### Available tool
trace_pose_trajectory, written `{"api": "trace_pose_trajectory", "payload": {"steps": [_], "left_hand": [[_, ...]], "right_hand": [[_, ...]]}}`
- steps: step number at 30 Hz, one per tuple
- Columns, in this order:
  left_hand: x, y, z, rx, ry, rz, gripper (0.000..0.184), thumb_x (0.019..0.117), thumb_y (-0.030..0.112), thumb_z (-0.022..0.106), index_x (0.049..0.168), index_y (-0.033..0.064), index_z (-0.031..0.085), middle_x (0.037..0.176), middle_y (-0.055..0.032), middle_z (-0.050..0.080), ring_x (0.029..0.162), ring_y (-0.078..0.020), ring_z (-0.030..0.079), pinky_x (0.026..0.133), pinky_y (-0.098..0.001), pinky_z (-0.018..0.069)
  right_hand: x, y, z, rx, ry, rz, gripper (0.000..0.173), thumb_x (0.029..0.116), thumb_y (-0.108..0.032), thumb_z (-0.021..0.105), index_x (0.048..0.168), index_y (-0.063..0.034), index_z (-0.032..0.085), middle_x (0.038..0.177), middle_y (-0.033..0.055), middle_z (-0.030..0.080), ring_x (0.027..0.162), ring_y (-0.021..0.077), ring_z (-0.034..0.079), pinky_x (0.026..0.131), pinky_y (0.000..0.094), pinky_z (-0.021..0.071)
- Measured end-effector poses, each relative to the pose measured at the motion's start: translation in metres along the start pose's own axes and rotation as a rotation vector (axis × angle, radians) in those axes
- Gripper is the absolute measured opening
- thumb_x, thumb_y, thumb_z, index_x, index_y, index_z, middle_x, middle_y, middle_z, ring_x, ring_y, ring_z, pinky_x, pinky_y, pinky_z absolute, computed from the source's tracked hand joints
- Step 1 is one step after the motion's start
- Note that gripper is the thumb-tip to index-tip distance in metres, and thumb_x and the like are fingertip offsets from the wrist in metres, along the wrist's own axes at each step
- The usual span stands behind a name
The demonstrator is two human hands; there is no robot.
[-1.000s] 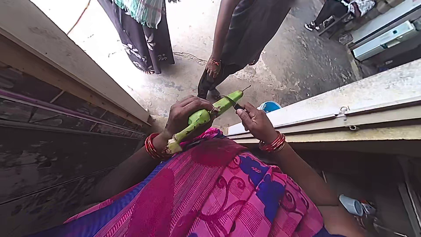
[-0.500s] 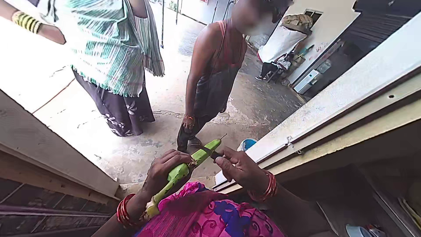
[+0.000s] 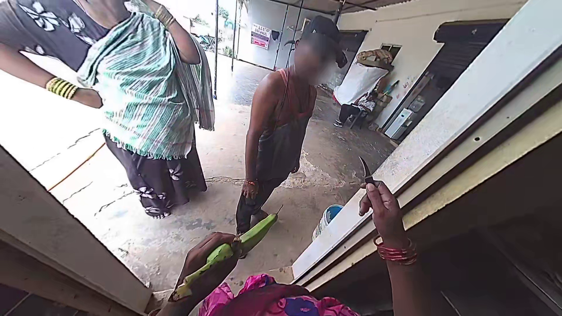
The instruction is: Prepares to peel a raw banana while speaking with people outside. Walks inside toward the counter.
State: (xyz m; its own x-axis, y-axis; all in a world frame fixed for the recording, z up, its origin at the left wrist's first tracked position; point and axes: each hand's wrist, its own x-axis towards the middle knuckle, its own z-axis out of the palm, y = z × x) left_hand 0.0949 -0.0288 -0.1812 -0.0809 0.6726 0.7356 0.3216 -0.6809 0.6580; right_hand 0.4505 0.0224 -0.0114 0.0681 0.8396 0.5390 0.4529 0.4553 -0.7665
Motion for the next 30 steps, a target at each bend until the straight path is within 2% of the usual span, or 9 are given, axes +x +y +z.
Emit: {"api": "trace_pose_trajectory", "payload": {"steps": [3, 7, 12, 15, 17, 21, 25, 28, 30], "left_hand": [[-0.005, 0.002, 0.005, -0.006, -0.026, -0.03, 0.026, 0.0821, 0.027, 0.075, 0.093, 0.0036, 0.072, 0.089, -0.0057, 0.075, 0.088, -0.0013, 0.068, 0.084, -0.0153, 0.0531], [-0.021, -0.003, 0.007, -0.017, -0.052, -0.076, 0.025, 0.0807, 0.028, 0.075, 0.092, 0.0062, 0.072, 0.087, -0.0017, 0.074, 0.086, 0.0021, 0.068, 0.082, -0.0133, 0.0539], [-0.033, -0.011, 0.007, 0.013, -0.088, -0.105, 0.025, 0.0805, 0.03, 0.075, 0.091, 0.0068, 0.073, 0.086, -0.0017, 0.075, 0.085, 0.0014, 0.068, 0.081, -0.0141, 0.0539], [-0.03, -0.011, 0.009, -0.014, -0.11, -0.088, 0.025, 0.0822, 0.031, 0.075, 0.092, 0.0081, 0.073, 0.087, -0.0007, 0.074, 0.086, 0.0018, 0.068, 0.081, -0.0142, 0.0544], [-0.03, -0.007, 0.007, -0.029, -0.138, -0.072, 0.024, 0.0838, 0.03, 0.074, 0.095, 0.0082, 0.072, 0.088, -0.0019, 0.074, 0.087, 0.0006, 0.068, 0.082, -0.0149, 0.0541], [-0.03, -0.004, 0.004, -0.058, -0.15, -0.077, 0.021, 0.0842, 0.027, 0.074, 0.094, 0.0091, 0.071, 0.088, -0.0008, 0.074, 0.087, 0.0011, 0.068, 0.082, -0.0148, 0.0549], [-0.035, -0.008, -0.005, -0.002, -0.124, -0.106, 0.022, 0.0813, 0.029, 0.075, 0.092, 0.0099, 0.073, 0.086, 0.0006, 0.074, 0.085, 0.0028, 0.068, 0.08, -0.014, 0.0551], [-0.033, -0.01, -0.013, 0.017, -0.133, -0.133, 0.024, 0.081, 0.026, 0.077, 0.093, 0.0053, 0.074, 0.088, -0.0039, 0.075, 0.087, -0.0002, 0.069, 0.083, -0.0161, 0.055], [-0.039, -0.014, -0.015, 0.018, -0.117, -0.137, 0.024, 0.0807, 0.027, 0.077, 0.092, 0.0059, 0.073, 0.087, -0.0028, 0.075, 0.086, 0.0013, 0.069, 0.082, -0.0147, 0.055]], "right_hand": [[-0.028, 0.011, 0.022, 0.089, -0.143, 0.109, 0.024, 0.1074, -0.015, 0.037, 0.114, -0.002, 0.056, 0.056, -0.0143, 0.049, 0.045, -0.0024, 0.052, 0.049, 0.0174, 0.0512], [-0.081, 0.049, 0.065, 0.153, -0.529, 0.523, 0.026, 0.11, -0.018, 0.036, 0.121, -0.0006, 0.052, 0.058, -0.0069, 0.05, 0.048, 0.0037, 0.053, 0.054, 0.022, 0.0512], [-0.117, 0.066, 0.085, 0.188, -0.706, 0.648, 0.022, 0.1111, -0.019, 0.038, 0.119, -0.004, 0.052, 0.079, -0.0031, 0.067, 0.056, 0.0008, 0.057, 0.053, 0.018, 0.0462], [-0.089, 0.04, 0.075, 0.242, -0.418, 0.476, 0.022, 0.1057, -0.012, 0.046, 0.116, 0.0009, 0.06, 0.094, 0.0001, 0.062, 0.067, 0.0, 0.059, 0.06, 0.0161, 0.051], [-0.062, 0.018, 0.063, 0.226, -0.134, 0.101, 0.021, 0.1006, -0.009, 0.052, 0.111, 0.0026, 0.066, 0.1, 0.0003, 0.059, 0.082, -0.0018, 0.058, 0.072, 0.0146, 0.0513], [-0.007, -0.017, 0.035, 0.032, 0.271, -0.579, 0.015, 0.1055, -0.022, 0.057, 0.117, -0.0195, 0.066, 0.114, -0.0135, 0.063, 0.108, -0.0022, 0.061, 0.095, 0.0215, 0.0537], [0.0, -0.048, 0.041, 0.453, 0.18, -0.316, 0.017, 0.1006, -0.008, 0.057, 0.109, -0.0162, 0.069, 0.092, -0.0098, 0.075, 0.08, 0.0012, 0.071, 0.075, 0.0206, 0.0607], [-0.009, -0.049, 0.043, 0.131, 0.198, -0.614, 0.012, 0.1031, -0.02, 0.061, 0.113, -0.0209, 0.067, 0.107, -0.0171, 0.068, 0.103, -0.0069, 0.063, 0.092, 0.0152, 0.0542], [-0.018, -0.035, 0.052, 0.17, 0.136, -0.54, 0.012, 0.101, -0.016, 0.063, 0.112, -0.0135, 0.068, 0.105, -0.0142, 0.069, 0.098, -0.0061, 0.064, 0.088, 0.0161, 0.055]]}}
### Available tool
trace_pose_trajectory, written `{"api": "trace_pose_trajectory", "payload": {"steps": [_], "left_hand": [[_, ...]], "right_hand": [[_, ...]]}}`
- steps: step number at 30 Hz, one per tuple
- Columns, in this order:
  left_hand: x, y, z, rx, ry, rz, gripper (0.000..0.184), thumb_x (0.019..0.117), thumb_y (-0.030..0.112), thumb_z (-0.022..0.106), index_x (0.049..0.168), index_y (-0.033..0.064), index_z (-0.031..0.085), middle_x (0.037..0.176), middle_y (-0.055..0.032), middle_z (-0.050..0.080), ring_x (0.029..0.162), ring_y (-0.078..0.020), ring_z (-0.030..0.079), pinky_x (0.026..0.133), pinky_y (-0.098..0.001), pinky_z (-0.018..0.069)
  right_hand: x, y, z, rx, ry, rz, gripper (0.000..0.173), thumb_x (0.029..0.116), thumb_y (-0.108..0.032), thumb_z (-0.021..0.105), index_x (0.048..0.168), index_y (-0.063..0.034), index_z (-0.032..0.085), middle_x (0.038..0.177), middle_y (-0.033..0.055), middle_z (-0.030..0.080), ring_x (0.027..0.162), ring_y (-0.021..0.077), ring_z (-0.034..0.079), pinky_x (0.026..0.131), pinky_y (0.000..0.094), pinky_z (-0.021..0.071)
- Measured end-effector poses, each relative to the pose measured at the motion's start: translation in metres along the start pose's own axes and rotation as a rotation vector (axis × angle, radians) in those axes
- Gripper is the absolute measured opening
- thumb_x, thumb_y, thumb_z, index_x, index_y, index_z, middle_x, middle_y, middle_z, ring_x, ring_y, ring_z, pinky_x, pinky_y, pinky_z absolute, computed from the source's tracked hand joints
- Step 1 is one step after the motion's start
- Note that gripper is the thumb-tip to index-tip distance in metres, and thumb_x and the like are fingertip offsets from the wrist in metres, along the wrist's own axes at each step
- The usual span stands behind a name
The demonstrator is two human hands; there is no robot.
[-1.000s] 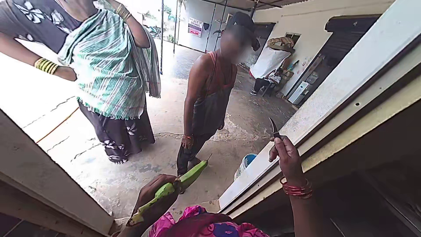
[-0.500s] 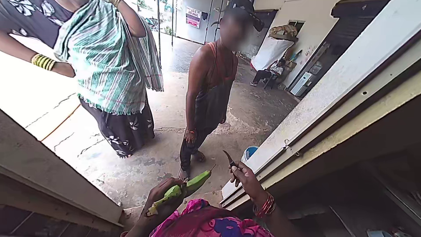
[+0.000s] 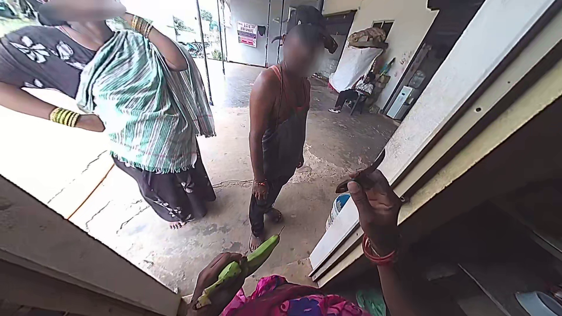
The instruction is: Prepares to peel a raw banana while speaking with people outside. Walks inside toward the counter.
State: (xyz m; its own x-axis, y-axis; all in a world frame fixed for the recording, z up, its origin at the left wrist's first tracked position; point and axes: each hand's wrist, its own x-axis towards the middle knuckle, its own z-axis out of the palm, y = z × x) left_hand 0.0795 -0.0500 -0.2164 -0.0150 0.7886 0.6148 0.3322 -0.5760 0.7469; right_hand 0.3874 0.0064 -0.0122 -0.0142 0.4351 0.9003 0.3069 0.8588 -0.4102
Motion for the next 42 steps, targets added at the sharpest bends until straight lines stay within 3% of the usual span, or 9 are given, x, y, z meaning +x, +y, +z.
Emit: {"api": "trace_pose_trajectory", "payload": {"steps": [4, 9, 13, 17, 20, 26, 35, 38, 42], "left_hand": [[0.003, -0.002, -0.004, 0.011, -0.026, 0.0, 0.025, 0.0807, 0.027, 0.077, 0.092, 0.0049, 0.073, 0.087, -0.0044, 0.075, 0.088, 0.0001, 0.069, 0.083, -0.0156, 0.0548], [0.002, -0.009, -0.004, -0.006, -0.045, 0.014, 0.024, 0.0826, 0.03, 0.075, 0.093, 0.0084, 0.072, 0.087, -0.0013, 0.075, 0.087, 0.0022, 0.068, 0.083, -0.0144, 0.0544], [0.008, -0.005, -0.007, -0.008, -0.077, 0.01, 0.025, 0.0822, 0.027, 0.076, 0.094, 0.0054, 0.072, 0.088, -0.003, 0.075, 0.087, 0.0017, 0.069, 0.083, -0.0149, 0.0553], [0.013, -0.001, -0.013, 0.012, -0.127, -0.044, 0.027, 0.0817, 0.017, 0.077, 0.095, -0.0062, 0.072, 0.09, -0.0137, 0.075, 0.089, -0.0057, 0.07, 0.087, -0.0202, 0.0552], [0.007, -0.003, -0.014, 0.03, -0.133, -0.051, 0.027, 0.0811, 0.017, 0.077, 0.093, -0.0067, 0.071, 0.089, -0.0138, 0.075, 0.089, -0.0045, 0.07, 0.087, -0.0188, 0.0548], [0.011, -0.008, -0.002, -0.07, -0.178, -0.08, 0.026, 0.0806, 0.016, 0.078, 0.094, -0.0056, 0.071, 0.091, -0.0089, 0.075, 0.091, -0.0001, 0.069, 0.088, -0.0181, 0.0555], [0.026, -0.007, 0.048, -0.165, -0.254, 0.0, 0.024, 0.0793, 0.024, 0.078, 0.091, 0.0025, 0.074, 0.087, -0.0029, 0.075, 0.087, 0.0035, 0.068, 0.085, -0.0139, 0.0534], [0.026, 0.002, 0.067, -0.193, -0.284, 0.02, 0.023, 0.0805, 0.025, 0.077, 0.091, 0.0056, 0.074, 0.087, -0.001, 0.075, 0.087, 0.0033, 0.068, 0.083, -0.014, 0.0541], [0.017, 0.02, 0.08, -0.233, -0.322, 0.057, 0.022, 0.0828, 0.023, 0.078, 0.097, 0.0079, 0.073, 0.092, 0.0028, 0.075, 0.092, 0.0059, 0.067, 0.086, -0.0132, 0.0543]], "right_hand": [[-0.04, 0.02, 0.015, 0.155, -0.091, 0.399, 0.012, 0.095, -0.005, 0.063, 0.106, 0.0, 0.066, 0.094, -0.0073, 0.07, 0.079, -0.0021, 0.066, 0.073, 0.019, 0.059], [0.002, -0.011, -0.009, -0.017, 0.097, -0.063, 0.022, 0.101, -0.022, 0.066, 0.121, -0.0293, 0.07, 0.113, -0.0201, 0.071, 0.102, -0.0033, 0.067, 0.091, 0.0189, 0.0575], [0.043, -0.021, -0.016, -0.025, 0.168, -0.158, 0.019, 0.0989, -0.014, 0.067, 0.117, -0.0213, 0.067, 0.114, -0.0147, 0.071, 0.1, -0.0002, 0.068, 0.089, 0.0192, 0.0582], [0.034, -0.041, -0.019, -0.175, 0.157, -0.295, 0.016, 0.1034, -0.031, 0.062, 0.119, -0.0273, 0.063, 0.107, -0.0147, 0.068, 0.097, 0.0023, 0.07, 0.083, 0.0222, 0.0618], [0.02, -0.028, -0.01, -0.06, 0.093, -0.13, 0.014, 0.1, -0.023, 0.066, 0.114, -0.0223, 0.067, 0.104, -0.0145, 0.07, 0.098, -0.0011, 0.069, 0.087, 0.0208, 0.0602], [0.016, -0.032, -0.01, -0.099, 0.011, -0.184, 0.013, 0.0995, -0.015, 0.066, 0.112, -0.0124, 0.063, 0.103, -0.0052, 0.068, 0.098, 0.0013, 0.068, 0.086, 0.0207, 0.0596], [-0.004, -0.047, -0.039, -0.184, -0.013, -0.049, 0.013, 0.1013, -0.022, 0.065, 0.113, -0.0178, 0.065, 0.103, -0.0112, 0.072, 0.098, -0.002, 0.069, 0.087, 0.0189, 0.0592], [-0.01, -0.062, -0.058, -0.228, -0.034, -0.121, 0.018, 0.1044, -0.029, 0.061, 0.119, -0.0193, 0.063, 0.107, -0.0059, 0.071, 0.101, 0.0051, 0.07, 0.088, 0.023, 0.0606], [-0.039, -0.038, -0.077, 0.037, -0.076, 0.242, 0.016, 0.1086, -0.022, 0.051, 0.115, -0.0081, 0.057, 0.109, -0.0005, 0.071, 0.098, 0.0093, 0.072, 0.086, 0.0279, 0.0627]]}}
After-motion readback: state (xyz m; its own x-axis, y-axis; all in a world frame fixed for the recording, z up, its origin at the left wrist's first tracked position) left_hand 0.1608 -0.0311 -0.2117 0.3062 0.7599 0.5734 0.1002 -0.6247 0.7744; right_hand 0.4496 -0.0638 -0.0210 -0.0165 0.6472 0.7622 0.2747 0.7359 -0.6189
